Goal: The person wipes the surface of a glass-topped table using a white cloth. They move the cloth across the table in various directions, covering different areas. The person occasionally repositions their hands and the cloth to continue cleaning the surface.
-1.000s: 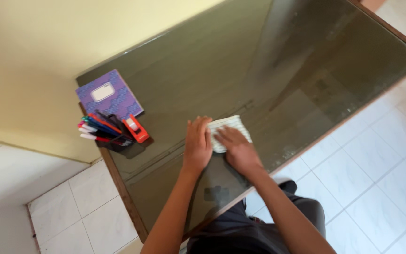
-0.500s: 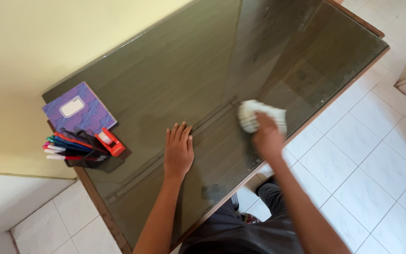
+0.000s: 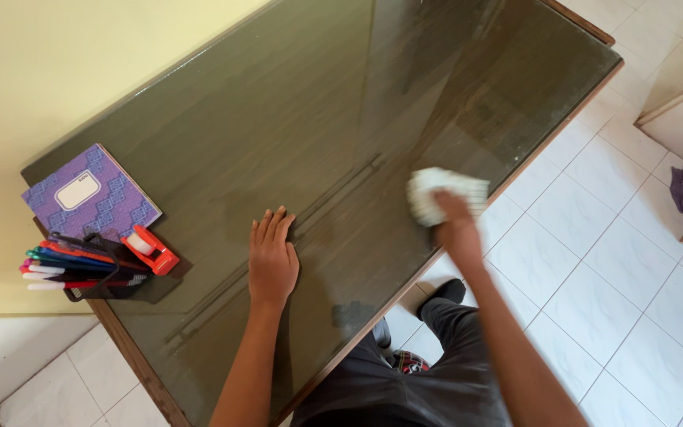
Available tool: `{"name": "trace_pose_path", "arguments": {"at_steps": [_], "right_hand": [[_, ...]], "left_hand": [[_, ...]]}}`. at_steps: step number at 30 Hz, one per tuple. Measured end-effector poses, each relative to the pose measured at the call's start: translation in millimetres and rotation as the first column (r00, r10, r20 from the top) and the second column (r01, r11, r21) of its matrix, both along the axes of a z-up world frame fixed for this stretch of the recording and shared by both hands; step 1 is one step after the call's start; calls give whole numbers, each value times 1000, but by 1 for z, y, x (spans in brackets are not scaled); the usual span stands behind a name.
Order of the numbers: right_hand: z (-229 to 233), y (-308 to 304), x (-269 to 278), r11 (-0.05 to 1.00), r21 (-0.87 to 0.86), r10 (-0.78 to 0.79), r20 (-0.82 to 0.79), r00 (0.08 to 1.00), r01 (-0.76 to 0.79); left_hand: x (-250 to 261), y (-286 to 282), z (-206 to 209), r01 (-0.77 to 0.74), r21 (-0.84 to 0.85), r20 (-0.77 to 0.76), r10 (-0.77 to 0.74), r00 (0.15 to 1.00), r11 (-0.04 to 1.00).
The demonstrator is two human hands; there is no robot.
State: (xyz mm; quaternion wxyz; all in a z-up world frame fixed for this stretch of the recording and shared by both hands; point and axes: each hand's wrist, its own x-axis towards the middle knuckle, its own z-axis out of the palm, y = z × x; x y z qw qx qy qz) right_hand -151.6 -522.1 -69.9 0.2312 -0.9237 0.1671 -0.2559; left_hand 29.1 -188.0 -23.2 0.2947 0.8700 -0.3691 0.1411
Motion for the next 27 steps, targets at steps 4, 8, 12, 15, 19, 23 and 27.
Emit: {"name": "trace_pose_path", "arguments": {"at_steps": [4,8,12,15,19,23,27], "right_hand": [[11,-31,-21,952,-78,-301,-82,950,295],[0,71,4,571,820,59,-88,994,39],[13,208,-5,730,207,665,2,747,-651],[5,208,-1,663,161,724,113,681,-732],[-39,101,9,886,271,418,-121,900,-375],[-26,-43,16,989,-121,-75,105,992,88],[-13,-35,17,969,2,-247,63,967,248]], "left_hand": [[-1,-2,2,-6,11,7,6,1000,1000],[0,0,4,11,-80,-53,-15,998,997],[4,5,6,-31,-258,-251,-37,967,966],[6,6,8,-29,-283,-270,-51,962,959],[3,1,5,-36,-177,-181,3,983,984],[3,-2,6,-57,-73,-157,45,987,996],[5,-4,7,-51,-26,-119,47,992,998]]}}
